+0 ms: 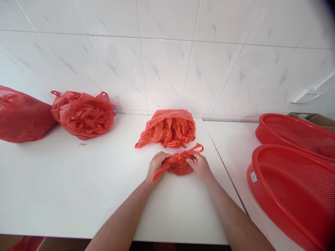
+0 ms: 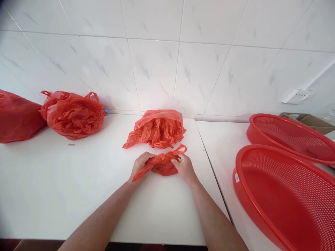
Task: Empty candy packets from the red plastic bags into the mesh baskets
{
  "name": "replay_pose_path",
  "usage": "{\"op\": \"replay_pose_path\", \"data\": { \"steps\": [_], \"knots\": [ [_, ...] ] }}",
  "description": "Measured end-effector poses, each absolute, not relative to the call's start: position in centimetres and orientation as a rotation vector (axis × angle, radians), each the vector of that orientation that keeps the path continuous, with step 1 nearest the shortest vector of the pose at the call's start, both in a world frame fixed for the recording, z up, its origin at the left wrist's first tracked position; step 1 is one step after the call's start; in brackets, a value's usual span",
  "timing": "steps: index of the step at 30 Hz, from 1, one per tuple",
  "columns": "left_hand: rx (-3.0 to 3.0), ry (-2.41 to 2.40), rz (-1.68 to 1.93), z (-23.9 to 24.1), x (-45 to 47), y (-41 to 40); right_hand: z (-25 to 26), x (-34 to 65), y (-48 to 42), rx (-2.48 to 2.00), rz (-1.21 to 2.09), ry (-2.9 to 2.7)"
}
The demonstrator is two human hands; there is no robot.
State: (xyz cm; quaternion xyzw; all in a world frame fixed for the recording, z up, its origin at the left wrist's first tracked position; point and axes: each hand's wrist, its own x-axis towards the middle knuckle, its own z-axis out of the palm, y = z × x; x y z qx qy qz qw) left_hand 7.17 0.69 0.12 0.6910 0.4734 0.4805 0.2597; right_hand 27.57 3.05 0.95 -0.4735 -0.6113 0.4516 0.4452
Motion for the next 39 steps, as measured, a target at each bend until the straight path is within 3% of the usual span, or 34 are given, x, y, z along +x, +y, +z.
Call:
{"op": "replay_pose_path", "data": {
  "steps": [8, 19, 28, 33, 36, 39],
  "knots": [
    [1.542, 1.479, 1.427, 0.0, 7.0, 0.7, 0.5, 29.3, 4.3, -1.113, 1.065, -1.14],
    [2.369, 1.448, 1.615, 0.2, 7.7, 0.4, 1.1, 27.9, 3.0, -1.064, 1.183, -1.344],
    [1.761, 1.623, 1.638, -0.1, 6.0, 1.2, 0.5, 29.8, 4.3, -1.117, 1.028, -1.015],
    [1.642, 1.584, 1.567, 0.0, 6.2, 0.6, 2.2, 28.7, 2.4, -1.29, 0.507, -1.202],
    [1.601, 1.574, 1.615, -0.1, 6.5, 0.6, 3.2, 27.3, 0.7, -1.117, 0.118, -1.438],
    [1.653, 1.54, 1.67, -0.3, 6.7, 0.7, 3.3, 25.7, -0.1, -0.918, -0.021, -1.685]
  ]
}}
